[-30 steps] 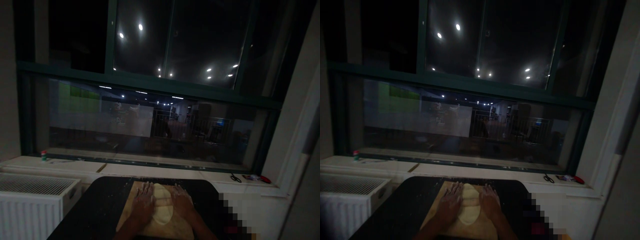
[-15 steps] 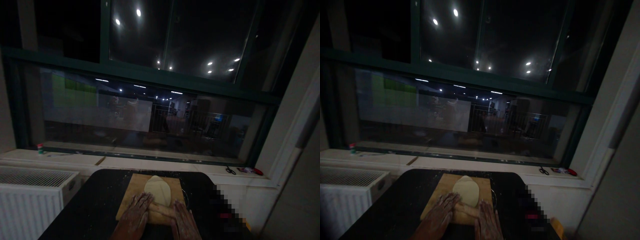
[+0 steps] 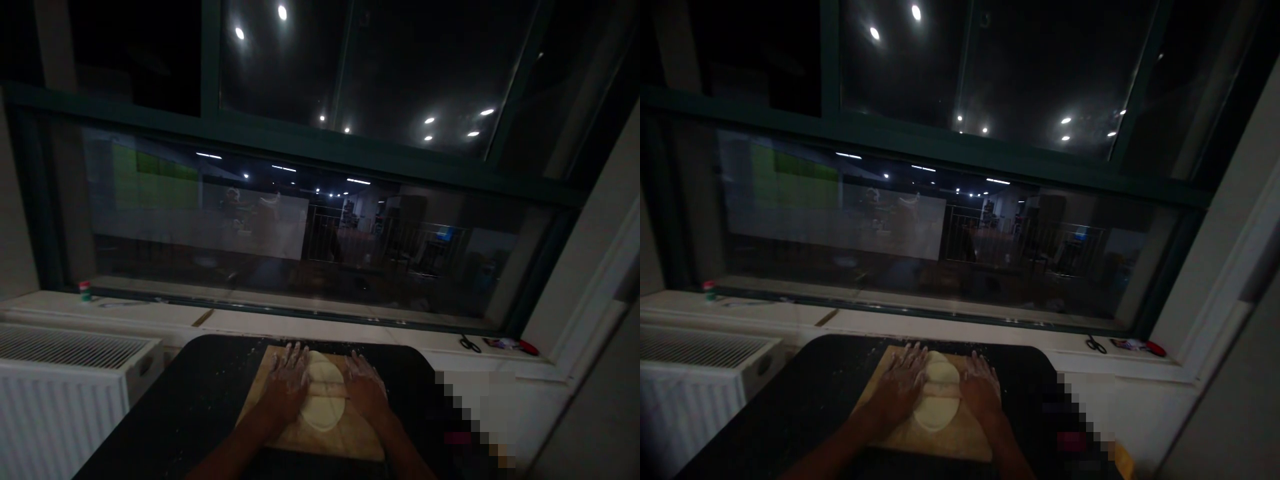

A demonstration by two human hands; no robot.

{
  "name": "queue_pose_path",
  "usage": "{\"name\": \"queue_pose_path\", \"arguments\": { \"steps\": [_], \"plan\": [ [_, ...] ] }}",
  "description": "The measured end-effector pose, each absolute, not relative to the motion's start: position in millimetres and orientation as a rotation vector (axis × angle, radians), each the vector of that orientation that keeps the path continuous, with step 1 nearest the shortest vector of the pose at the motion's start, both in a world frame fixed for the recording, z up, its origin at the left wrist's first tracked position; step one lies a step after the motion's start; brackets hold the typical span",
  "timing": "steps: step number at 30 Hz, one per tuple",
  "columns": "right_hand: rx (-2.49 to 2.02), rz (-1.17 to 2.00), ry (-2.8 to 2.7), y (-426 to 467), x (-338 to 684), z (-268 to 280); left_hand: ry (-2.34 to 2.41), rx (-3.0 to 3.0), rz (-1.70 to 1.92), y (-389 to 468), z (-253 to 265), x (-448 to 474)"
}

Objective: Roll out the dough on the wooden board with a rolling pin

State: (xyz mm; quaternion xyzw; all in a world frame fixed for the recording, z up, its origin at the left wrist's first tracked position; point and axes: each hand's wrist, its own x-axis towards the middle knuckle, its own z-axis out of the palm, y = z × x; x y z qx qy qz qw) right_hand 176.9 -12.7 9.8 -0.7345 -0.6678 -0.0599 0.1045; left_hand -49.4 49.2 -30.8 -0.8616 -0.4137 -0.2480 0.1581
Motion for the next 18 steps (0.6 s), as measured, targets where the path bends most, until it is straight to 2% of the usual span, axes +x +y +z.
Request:
{"name": "queue_pose_path", "arguments": {
  "steps": [5, 11, 14, 18],
  "plan": [
    [-1.915, -0.424, -1.905, -72, 184, -56, -0.87, -2.506, -0.856, -2, -45, -81],
    [-1.651, -0.652, -1.878, -111, 198, -124, -0.739, -2.476, -0.888, -51, -31, -106],
    [-1.641, -0.694, -1.865, -105, 197, -121, -0.736, -2.426, -0.869, -52, -26, -106],
    [-1.754, -0.638, -1.933, -78, 192, -78, -0.757, -2.403, -0.886, -32, -31, -95]
  ]
}}
